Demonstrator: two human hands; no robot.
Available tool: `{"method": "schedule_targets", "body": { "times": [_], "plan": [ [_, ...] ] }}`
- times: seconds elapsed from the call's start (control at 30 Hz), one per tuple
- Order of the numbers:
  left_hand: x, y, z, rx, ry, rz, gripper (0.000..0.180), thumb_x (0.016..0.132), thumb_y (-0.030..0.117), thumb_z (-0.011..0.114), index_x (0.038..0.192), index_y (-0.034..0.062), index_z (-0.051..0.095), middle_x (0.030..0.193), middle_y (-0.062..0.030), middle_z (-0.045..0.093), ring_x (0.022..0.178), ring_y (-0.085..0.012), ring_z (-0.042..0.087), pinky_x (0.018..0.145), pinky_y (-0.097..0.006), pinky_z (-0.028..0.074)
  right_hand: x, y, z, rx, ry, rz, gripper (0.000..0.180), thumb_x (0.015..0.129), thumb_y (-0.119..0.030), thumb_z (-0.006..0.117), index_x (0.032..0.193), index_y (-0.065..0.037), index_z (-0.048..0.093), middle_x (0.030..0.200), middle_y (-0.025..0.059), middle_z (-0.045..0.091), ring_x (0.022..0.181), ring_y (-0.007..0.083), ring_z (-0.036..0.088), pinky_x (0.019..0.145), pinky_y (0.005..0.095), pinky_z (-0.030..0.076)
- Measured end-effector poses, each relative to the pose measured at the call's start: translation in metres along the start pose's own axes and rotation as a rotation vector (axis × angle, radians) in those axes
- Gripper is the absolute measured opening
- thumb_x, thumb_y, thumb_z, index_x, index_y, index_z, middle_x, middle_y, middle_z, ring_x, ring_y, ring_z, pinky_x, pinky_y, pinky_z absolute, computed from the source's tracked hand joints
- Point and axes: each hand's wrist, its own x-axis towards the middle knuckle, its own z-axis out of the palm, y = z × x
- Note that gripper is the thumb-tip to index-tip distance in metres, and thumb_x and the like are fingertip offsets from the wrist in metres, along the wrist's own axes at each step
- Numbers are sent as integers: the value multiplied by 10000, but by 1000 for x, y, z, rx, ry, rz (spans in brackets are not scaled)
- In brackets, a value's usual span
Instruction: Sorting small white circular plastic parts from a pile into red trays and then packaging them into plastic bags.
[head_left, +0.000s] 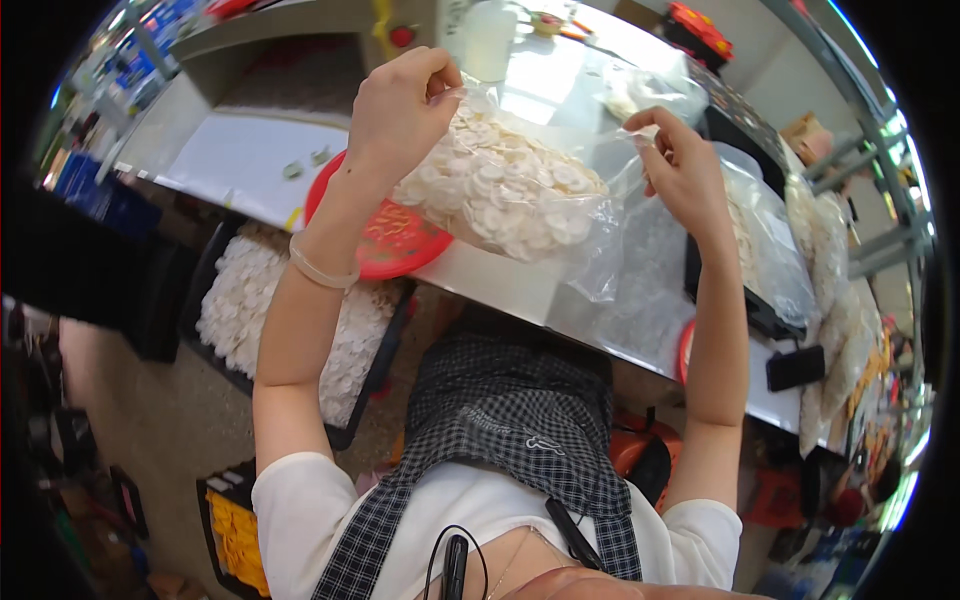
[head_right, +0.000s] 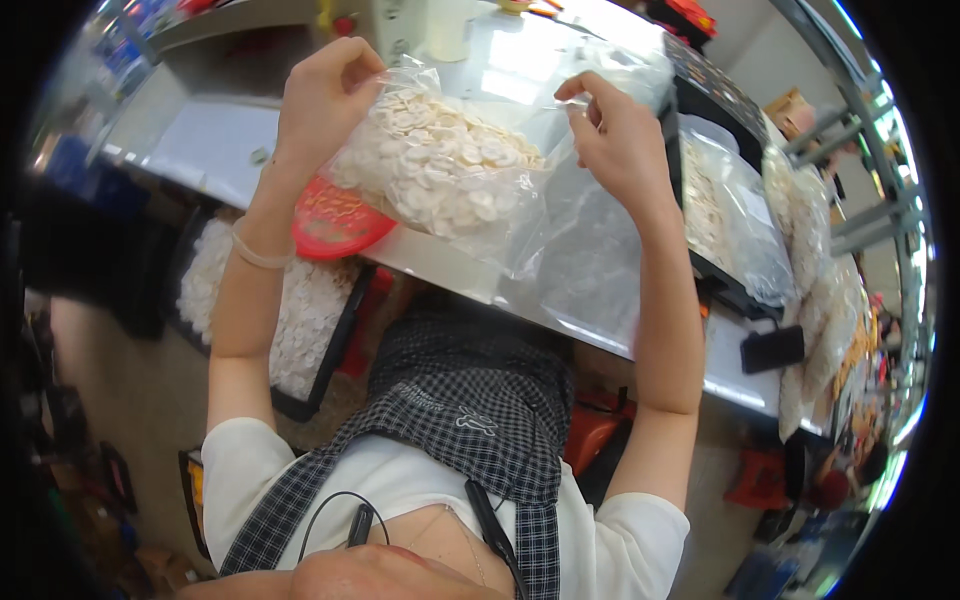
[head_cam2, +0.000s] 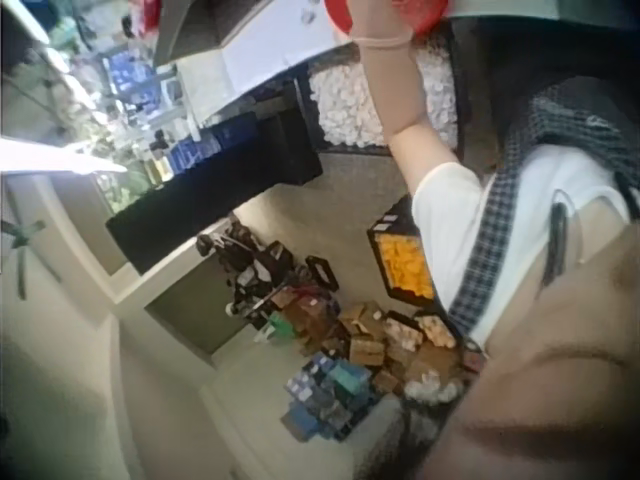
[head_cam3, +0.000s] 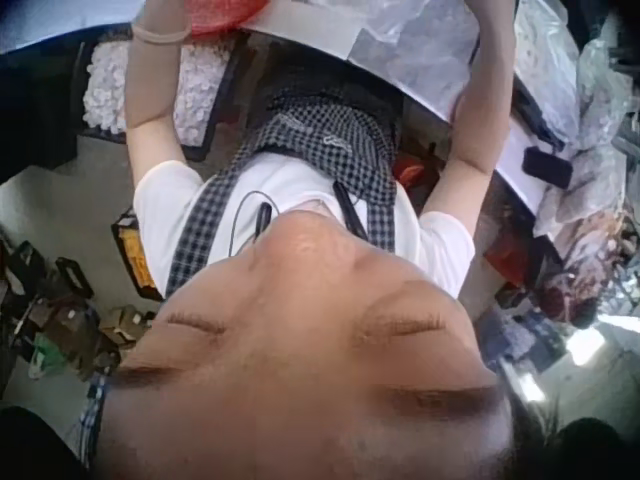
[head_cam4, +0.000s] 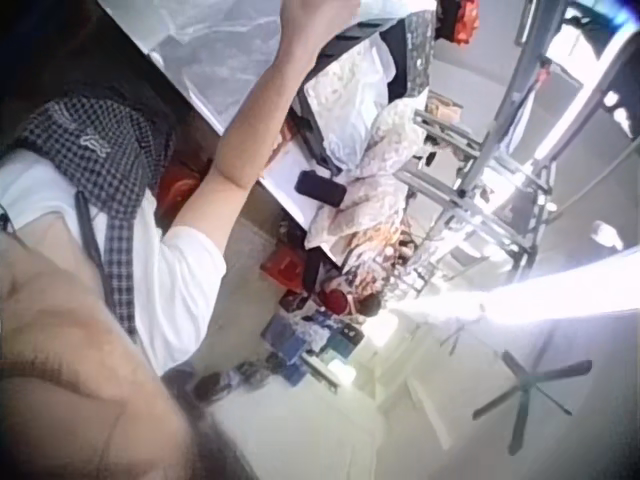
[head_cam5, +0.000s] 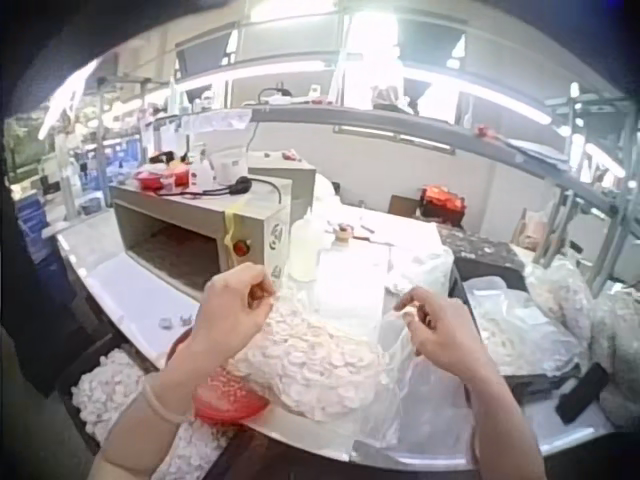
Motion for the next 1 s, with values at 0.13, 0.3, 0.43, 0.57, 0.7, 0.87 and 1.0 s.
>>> {"method": "schedule_targets", "body": {
  "times": [0.13, 0.3, 0.43, 0.57, 0.7, 0.87, 1.0],
  "plan": [
    [27, 14, 55, -1, -118, 39, 87, 782, 116, 678, 824, 70, 618, 786, -62, 632, 707, -244, 610, 644, -367, 477, -46, 15, -18, 53, 100, 212, 149, 942, -103, 504, 1038, -49, 605, 592, 40, 529, 515, 105, 571, 489, 271, 444],
    [48, -2, 121, 87, -237, 78, 92, 792, 164, 692, 840, 103, 643, 793, -32, 639, 752, -245, 627, 653, -367, 481, -72, 59, 17, -153, 115, 137, 151, 906, -117, 522, 1022, -49, 590, 663, 151, 625, 620, 298, 647, 587, 401, 491],
    [67, -18, 152, 259, -230, 49, 116, 783, 160, 696, 888, 118, 669, 845, -60, 666, 746, -237, 633, 673, -361, 486, -71, 75, 51, -6, -13, 130, 262, 907, -168, 544, 1136, -41, 540, 713, 168, 638, 701, 366, 638, 648, 457, 485],
    [97, -29, 158, 408, -614, -35, 274, 753, 157, 717, 1014, 99, 661, 1003, -93, 668, 932, -255, 636, 818, -352, 490, -85, 63, 29, 97, -42, 25, 331, 903, -217, 598, 1187, -57, 540, 743, 124, 648, 683, 344, 636, 624, 431, 486],
    [110, 20, 198, 118, -732, 384, 511, 758, 179, 729, 1224, 48, 563, 1198, -165, 600, 1139, -306, 551, 984, -370, 419, -136, 72, -20, 105, -13, 110, 294, 885, -199, 645, 1147, -76, 592, 741, 69, 641, 665, 258, 640, 599, 344, 489],
    [144, 37, 327, 137, -403, 527, 677, 790, 307, 720, 1318, -23, 453, 1250, -244, 543, 1197, -388, 486, 1001, -441, 412, -227, 132, -79, -30, 281, 606, 174, 898, -152, 620, 1001, -11, 623, 740, 101, 642, 652, 162, 617, 599, 289, 473],
    [166, 29, 393, 441, -393, 496, 460, 877, 302, 596, 1219, 5, 512, 999, -205, 679, 950, -375, 646, 831, -454, 509, -301, 157, -105, -227, 254, 968, 205, 934, -178, 583, 937, 27, 591, 756, 102, 653, 670, 157, 625, 617, 290, 482]
  ]
}}
